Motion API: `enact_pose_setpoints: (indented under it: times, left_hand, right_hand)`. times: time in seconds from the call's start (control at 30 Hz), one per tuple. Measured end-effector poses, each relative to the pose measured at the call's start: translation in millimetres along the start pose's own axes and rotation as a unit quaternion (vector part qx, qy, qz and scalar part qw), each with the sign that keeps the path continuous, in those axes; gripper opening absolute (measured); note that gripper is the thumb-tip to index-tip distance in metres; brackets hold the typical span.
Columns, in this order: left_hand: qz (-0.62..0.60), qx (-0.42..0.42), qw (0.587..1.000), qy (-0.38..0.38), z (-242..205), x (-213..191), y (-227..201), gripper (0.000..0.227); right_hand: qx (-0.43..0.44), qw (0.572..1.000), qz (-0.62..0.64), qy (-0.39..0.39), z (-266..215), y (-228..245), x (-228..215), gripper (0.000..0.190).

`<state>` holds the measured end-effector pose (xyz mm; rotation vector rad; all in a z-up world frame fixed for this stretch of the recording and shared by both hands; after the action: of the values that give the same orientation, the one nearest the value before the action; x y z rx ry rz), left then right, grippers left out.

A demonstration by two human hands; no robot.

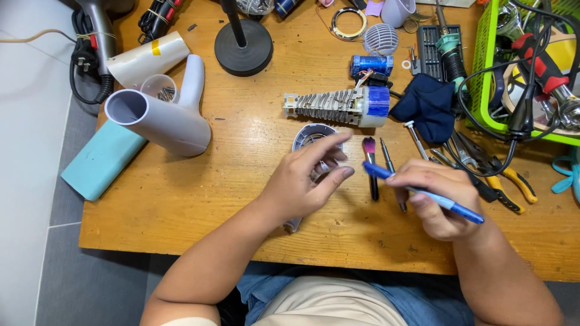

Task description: Cleaning a hair dryer handle with a cloth and marking a rectangular area on it using a marker.

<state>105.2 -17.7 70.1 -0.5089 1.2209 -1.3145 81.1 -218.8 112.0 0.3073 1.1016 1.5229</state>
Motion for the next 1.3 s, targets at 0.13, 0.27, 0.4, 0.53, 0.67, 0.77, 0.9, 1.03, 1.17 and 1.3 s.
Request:
enact_pose_setpoints:
  times: [0.13,0.27,0.4,0.53,0.67,0.77,0.9,1.03,1.17,1.3]
  left_hand:
    - [0.143,-0.007,0.985,-0.099,13.3,-38.3,-2.0,0.048]
    - [0.280,-0.226,0.933,-0.012,15.2,-37.9,45.3,0.088]
    - [0.250,-0.304,0.919,0.030,8.0,-26.0,62.9,0.113]
    - [0.221,-0.333,0.915,0.065,5.1,-17.1,72.8,0.122]
    - [0.192,-0.355,0.913,0.067,4.0,-17.5,77.7,0.116]
    - [0.163,-0.374,0.912,0.045,4.1,-23.3,75.6,0.115]
    - [0.135,-0.393,0.909,0.028,2.7,-28.2,77.0,0.070]
    - [0.133,-0.403,0.903,0.068,-2.4,-19.2,98.3,0.043]
    - [0.110,-0.424,0.895,0.082,-1.7,-17.7,95.7,0.020]
    - [-0.066,-0.483,0.869,0.079,-8.2,-4.2,93.1,0.016]
  right_hand:
    - [0.005,0.964,-0.262,0.049,-2.5,-21.4,-16.4,0.027]
    - [0.163,0.863,-0.445,0.176,-37.5,-92.9,-15.2,0.078]
    - [0.294,0.795,-0.474,0.237,-53.5,-123.5,-17.4,0.072]
    - [0.178,0.829,-0.525,0.072,-26.7,-100.0,-39.3,0.046]
    - [0.147,0.742,-0.654,0.018,-32.7,-121.0,-55.3,0.055]
    - [0.168,0.716,-0.676,0.043,-39.2,-147.3,-54.3,0.051]
    - [0.167,0.728,-0.665,0.013,-43.0,-154.2,-60.2,0.016]
    - [0.164,0.783,-0.598,-0.046,-32.6,-123.3,-65.7,0.014]
    - [0.139,0.878,-0.417,-0.190,-25.1,-83.7,-83.7,0.012]
    - [0.081,0.929,-0.191,-0.308,-32.6,-78.2,-100.5,0.005]
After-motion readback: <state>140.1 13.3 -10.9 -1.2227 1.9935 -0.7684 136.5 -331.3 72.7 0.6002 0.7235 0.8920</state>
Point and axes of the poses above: each hand's wrist, its own z-axis towards the middle knuckle, its own x-axis out of the palm, y = z × x, the point moved 10 cm from there along z, towards the middle knuckle, and after that the axes turned 4 degrees about -y, right-handed, at the moved point
